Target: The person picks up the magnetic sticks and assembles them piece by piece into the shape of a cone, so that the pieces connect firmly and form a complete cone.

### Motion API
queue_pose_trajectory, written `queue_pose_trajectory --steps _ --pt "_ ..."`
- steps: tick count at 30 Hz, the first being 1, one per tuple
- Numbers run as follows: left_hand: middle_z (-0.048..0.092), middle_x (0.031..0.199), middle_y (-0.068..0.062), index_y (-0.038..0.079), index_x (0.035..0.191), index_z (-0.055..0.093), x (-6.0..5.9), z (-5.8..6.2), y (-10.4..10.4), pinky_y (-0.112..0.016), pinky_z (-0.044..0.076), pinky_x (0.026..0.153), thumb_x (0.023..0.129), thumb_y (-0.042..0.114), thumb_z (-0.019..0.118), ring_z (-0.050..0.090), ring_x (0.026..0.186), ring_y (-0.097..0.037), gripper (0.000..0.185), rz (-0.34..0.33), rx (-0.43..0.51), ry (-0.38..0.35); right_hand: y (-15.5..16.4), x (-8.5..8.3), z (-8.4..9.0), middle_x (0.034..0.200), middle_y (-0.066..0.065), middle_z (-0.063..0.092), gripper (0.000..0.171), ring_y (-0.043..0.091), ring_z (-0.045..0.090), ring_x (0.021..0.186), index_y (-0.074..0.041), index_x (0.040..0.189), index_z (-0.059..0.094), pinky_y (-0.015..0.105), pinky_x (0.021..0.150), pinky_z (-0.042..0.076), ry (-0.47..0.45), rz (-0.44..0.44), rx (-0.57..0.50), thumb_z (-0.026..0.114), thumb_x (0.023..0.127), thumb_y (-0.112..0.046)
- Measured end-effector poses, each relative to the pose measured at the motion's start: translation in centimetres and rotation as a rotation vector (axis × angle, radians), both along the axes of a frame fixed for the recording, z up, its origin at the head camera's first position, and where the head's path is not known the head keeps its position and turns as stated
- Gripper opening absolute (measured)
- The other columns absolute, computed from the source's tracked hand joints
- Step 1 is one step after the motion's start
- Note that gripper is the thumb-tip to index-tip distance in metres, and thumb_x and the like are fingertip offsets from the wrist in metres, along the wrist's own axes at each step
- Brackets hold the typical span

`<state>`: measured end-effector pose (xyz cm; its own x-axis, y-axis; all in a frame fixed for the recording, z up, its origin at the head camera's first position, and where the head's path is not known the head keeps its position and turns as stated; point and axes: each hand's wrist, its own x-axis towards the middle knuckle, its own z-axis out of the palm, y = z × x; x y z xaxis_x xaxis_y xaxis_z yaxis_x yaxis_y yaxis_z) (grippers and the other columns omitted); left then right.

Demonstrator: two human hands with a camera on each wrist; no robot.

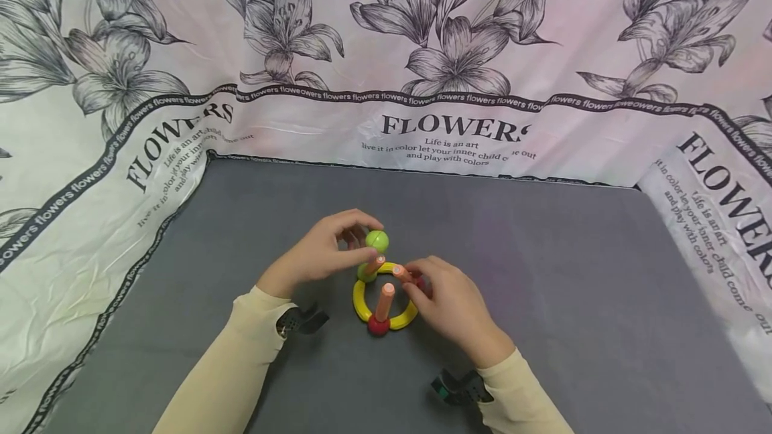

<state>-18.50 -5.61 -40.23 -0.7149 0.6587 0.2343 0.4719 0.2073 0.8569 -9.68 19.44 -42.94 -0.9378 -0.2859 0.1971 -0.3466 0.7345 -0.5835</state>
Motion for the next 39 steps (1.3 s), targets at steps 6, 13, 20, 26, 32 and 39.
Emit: queue_pose_trajectory --steps 6,13,20,26,32,39 --pt "0.068 0.115 0.000 0.010 0.128 0.070 0.9 0.7 0.2 -0.030 0.054 0.076 0.095 0.014 0.077 0.062 0.089 -0.010 0.033 -0.086 -0.023 0.010 0.2 0.2 -0.1 0.098 -0.005 0.069 0.025 0.004 0.054 0.065 -0.013 0.116 0.076 0.025 0.057 0.048 0.022 0.012 -0.008 0.083 0.091 -0.013" --pt "0.067 0.109 0.002 0.014 0.128 0.071 1.1 0.7 0.5 -0.038 0.055 0.077 0.096 0.016 0.077 0.060 0.085 -0.009 0.032 -0.109 -0.106 -0.009 0.1 0.3 0.0 0.097 -0.005 0.069 0.024 0.002 0.052 0.066 -0.013 0.115 0.076 0.025 0.056 0.046 0.036 0.013 -0.012 0.083 0.092 -0.012" --pt "0.067 0.118 0.005 0.016 0.131 0.070 1.8 1.2 0.9 -0.039 0.056 0.076 0.097 0.022 0.077 0.061 0.088 -0.009 0.035 -0.151 -0.169 -0.032 0.0 0.2 -0.1 0.099 -0.005 0.070 0.018 0.003 0.053 0.069 -0.015 0.110 0.076 0.025 0.060 0.048 0.038 0.012 0.007 0.082 0.093 -0.015" --pt "0.063 0.115 0.008 0.019 0.131 0.067 2.3 1.7 1.1 -0.031 0.055 0.077 0.093 0.031 0.082 0.061 0.093 -0.018 0.042 -0.142 -0.224 -0.054 0.1 0.2 -0.1 0.098 -0.005 0.069 0.018 0.003 0.053 0.069 -0.015 0.109 0.076 0.025 0.060 0.049 0.044 0.018 0.013 0.082 0.092 -0.014" --pt "0.057 0.114 0.007 0.020 0.128 0.062 3.1 2.2 1.8 -0.026 0.054 0.082 0.092 0.035 0.083 0.064 0.098 -0.025 0.044 -0.102 -0.323 0.011 0.2 0.2 0.1 0.097 -0.005 0.069 0.019 0.005 0.053 0.069 -0.015 0.110 0.076 0.026 0.061 0.048 0.047 0.021 0.013 0.082 0.092 -0.014" --pt "0.058 0.114 0.007 0.020 0.127 0.060 3.2 2.0 2.0 -0.026 0.055 0.083 0.095 0.028 0.078 0.066 0.098 -0.024 0.037 -0.093 -0.335 0.028 0.2 0.2 -0.1 0.096 -0.005 0.069 0.018 0.003 0.052 0.068 -0.015 0.110 0.076 0.025 0.060 0.048 0.049 0.024 0.004 0.082 0.093 -0.013"
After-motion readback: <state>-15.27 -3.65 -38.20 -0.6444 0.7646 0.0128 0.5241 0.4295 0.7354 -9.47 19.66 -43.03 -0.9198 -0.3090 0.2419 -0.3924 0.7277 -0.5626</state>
